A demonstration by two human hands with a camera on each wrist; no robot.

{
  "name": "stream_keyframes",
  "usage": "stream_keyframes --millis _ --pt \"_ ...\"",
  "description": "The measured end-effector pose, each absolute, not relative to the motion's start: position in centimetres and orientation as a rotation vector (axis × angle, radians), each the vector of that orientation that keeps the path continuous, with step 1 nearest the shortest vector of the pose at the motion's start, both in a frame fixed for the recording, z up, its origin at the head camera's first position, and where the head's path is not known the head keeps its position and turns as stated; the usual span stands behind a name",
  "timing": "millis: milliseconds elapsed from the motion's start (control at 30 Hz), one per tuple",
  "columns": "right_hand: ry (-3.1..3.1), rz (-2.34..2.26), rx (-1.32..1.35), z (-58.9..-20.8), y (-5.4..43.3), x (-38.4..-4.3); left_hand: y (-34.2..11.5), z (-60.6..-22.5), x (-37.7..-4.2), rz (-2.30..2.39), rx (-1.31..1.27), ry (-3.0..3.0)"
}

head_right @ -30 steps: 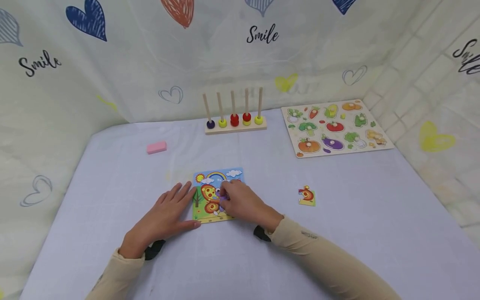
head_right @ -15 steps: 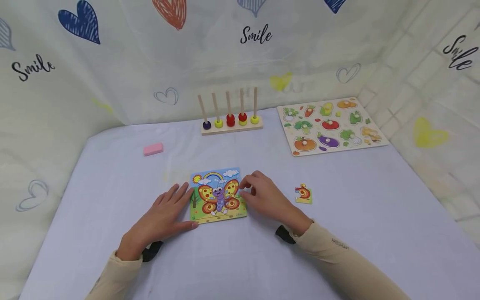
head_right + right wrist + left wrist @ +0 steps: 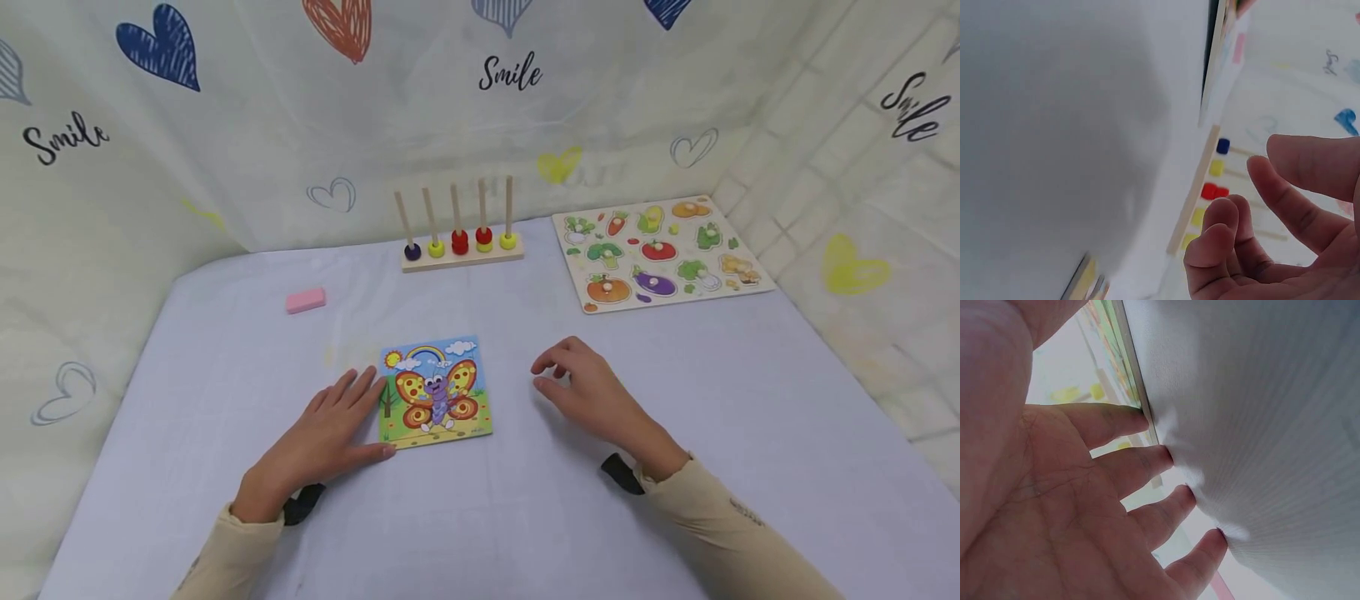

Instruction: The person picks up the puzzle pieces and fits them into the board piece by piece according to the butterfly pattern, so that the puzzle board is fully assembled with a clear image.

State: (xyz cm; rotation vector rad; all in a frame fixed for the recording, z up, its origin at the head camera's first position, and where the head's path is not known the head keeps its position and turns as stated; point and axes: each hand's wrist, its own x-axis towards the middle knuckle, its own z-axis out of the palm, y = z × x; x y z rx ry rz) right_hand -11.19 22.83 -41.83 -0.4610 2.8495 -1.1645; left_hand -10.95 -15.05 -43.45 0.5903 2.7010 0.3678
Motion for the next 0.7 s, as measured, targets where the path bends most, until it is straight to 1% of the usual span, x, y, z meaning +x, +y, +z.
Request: stream_keyframes --millis 333,700 --pt "2.894 -1.107 -0.380 -41.9 26.8 -10.4 -15.1 -43.6 -10.9 0.367 0.595 2.704" --pt "2.915 -0.931 -0.371 -43.4 29.0 -9.9 -15.1 -43.6 -11.0 0.363 0.596 2.702"
